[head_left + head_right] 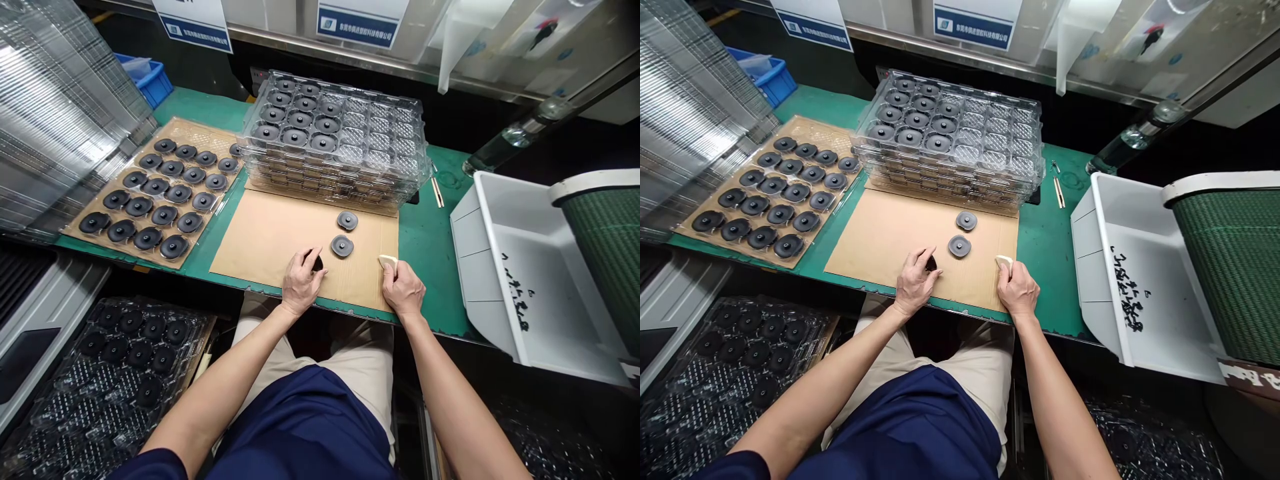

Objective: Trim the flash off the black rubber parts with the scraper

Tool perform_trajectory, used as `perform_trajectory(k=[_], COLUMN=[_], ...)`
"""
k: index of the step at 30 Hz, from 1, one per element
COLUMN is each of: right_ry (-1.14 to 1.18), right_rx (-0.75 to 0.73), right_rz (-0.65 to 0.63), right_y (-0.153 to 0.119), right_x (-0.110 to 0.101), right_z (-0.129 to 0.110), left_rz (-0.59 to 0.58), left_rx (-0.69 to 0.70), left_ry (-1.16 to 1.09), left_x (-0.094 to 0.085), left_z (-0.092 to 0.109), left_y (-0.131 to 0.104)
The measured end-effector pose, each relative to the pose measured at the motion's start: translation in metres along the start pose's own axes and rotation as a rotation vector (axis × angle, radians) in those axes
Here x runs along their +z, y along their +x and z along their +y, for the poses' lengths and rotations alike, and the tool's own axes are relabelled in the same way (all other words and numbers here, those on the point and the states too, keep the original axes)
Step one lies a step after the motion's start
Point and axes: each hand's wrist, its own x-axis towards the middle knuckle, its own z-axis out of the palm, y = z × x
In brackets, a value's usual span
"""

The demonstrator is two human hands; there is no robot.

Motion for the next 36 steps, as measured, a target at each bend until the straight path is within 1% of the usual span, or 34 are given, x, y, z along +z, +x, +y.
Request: perform_trajectory(k=[3, 9, 26, 36], right_ry=[-0.002, -0.007, 0.005, -0.002], right_rx=[0.004, 0.009, 0.009, 0.008], right_rz=[-0.004, -0.014, -0.015, -0.019], right_y=[0.0002, 0.0004, 0.0004, 0.0], right_x=[-0.0001, -0.0023, -0.0029, -0.0031], right_z=[-0.0002, -0.002, -0.0023, -0.0024], left_rz=[-0.018, 0.038, 0.072, 0.06], left_rx=[0.002, -0.017, 0.038, 0.036], left_ry=[0.011, 0.001, 0.033, 0.051], left_x=[-0.0002, -0.0004, -0.0007, -0.0008], left_z=[0.0013, 0.0004, 0.001, 0.0011], left_y=[-0.0002, -0.0007, 0.0013, 0.0011])
